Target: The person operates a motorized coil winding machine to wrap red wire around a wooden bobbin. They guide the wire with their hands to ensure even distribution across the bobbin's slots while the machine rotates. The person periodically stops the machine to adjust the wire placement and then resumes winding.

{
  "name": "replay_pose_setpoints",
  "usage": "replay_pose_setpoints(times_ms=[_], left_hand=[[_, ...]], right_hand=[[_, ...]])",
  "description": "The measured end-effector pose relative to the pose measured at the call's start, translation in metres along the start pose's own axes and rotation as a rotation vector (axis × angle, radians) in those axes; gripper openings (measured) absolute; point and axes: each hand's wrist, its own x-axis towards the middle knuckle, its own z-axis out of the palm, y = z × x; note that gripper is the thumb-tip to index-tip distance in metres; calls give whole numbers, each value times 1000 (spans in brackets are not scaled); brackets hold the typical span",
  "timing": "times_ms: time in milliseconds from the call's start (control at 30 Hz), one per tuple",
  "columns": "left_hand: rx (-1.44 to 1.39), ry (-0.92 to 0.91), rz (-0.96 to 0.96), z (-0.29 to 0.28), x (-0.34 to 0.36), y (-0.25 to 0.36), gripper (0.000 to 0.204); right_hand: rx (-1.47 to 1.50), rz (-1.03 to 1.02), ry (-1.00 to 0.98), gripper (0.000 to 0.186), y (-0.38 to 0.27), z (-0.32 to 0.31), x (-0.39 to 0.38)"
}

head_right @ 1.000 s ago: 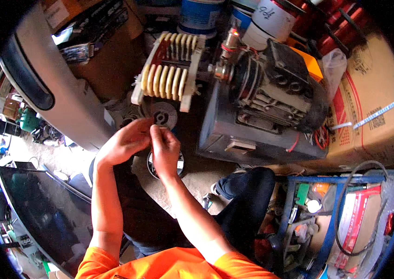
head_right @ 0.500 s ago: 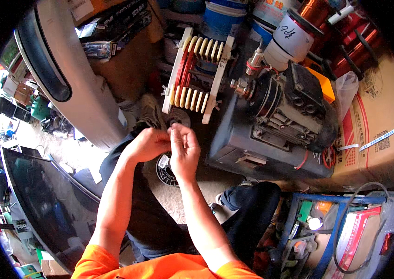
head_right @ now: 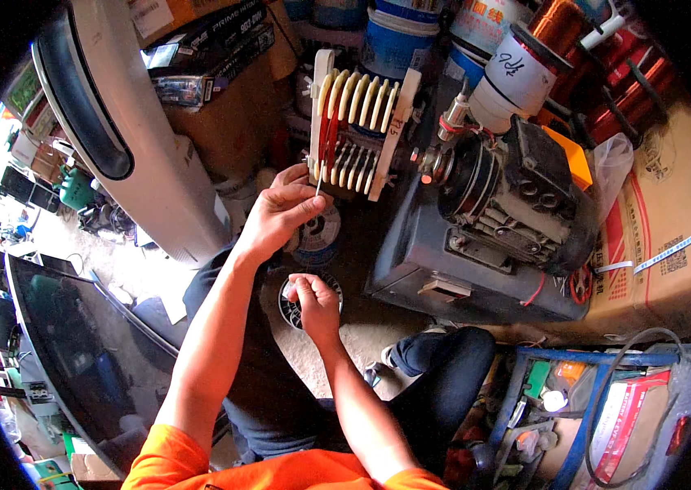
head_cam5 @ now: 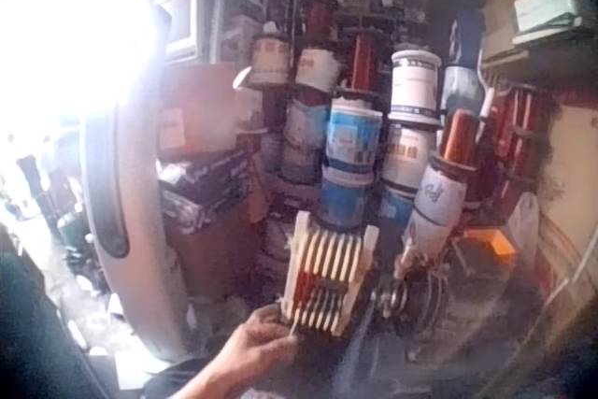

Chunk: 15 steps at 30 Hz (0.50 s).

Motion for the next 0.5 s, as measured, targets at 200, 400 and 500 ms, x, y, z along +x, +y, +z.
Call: replay_pose_setpoints(times_ms=[200,400,500], left_hand=[[6,-41,26,2,3,-2,19],[112,-45,55,4,-8,-4,16],[126,-40,52,4,-9,1,16]], right_hand=[[-61,-31,5,23,45,-10,17],[-67,-492,20,38,-30,-10,34],[334,-384,81,21,-58,-4,34]])
